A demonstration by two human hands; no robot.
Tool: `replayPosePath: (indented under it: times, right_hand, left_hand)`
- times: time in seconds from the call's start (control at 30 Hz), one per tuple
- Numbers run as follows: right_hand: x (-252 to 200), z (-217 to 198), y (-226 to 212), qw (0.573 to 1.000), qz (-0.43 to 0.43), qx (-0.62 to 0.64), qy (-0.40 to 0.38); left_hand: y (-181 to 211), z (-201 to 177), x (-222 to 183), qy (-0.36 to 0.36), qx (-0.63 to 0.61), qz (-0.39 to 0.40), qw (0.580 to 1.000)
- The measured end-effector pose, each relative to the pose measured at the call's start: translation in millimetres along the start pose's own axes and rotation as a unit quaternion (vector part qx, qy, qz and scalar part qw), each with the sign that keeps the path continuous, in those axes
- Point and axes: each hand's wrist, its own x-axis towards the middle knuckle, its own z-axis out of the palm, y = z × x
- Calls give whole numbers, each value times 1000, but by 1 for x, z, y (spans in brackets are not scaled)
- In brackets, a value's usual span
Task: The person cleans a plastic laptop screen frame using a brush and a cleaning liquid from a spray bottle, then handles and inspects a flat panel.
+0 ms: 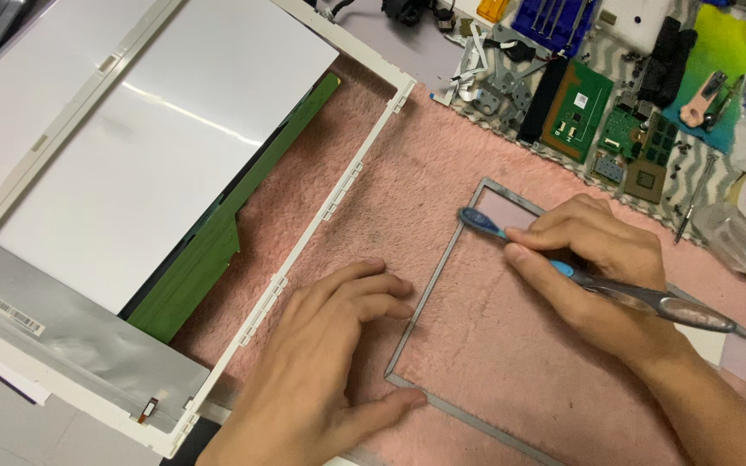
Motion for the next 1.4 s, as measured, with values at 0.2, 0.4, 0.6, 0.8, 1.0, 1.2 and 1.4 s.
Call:
replayPosePath:
  times: [0.2,0.4,0.6,0.8,1.0,1.2,1.4]
  right_hand:
    - [-13,8,-29,999,38,-19,-17]
    - [-16,20,-51,1000,25,12,-1]
    - [-29,32,-68,999,46,-13,14]
    - [-39,37,-76,997,69,9,21]
    - [-42,39,-87,996,82,32,28]
    - [-59,39,-104,993,112,46,-13]
    - [-89,56,-125,988,152,20,6]
  left_hand:
    - [-1,1,-2,15,-1,5,1000]
    - [0,0,-4,8,-12,-12,1000]
    - [3,-3,-4,10,-16,-3,1000]
    - [6,-2,-7,-14,36,-32,999]
    - [6,-1,-4,-35,35,-5,999]
    - [9,-2,-3,-43,72,16,996]
    - [9,-3,-5,-57,100,65,991]
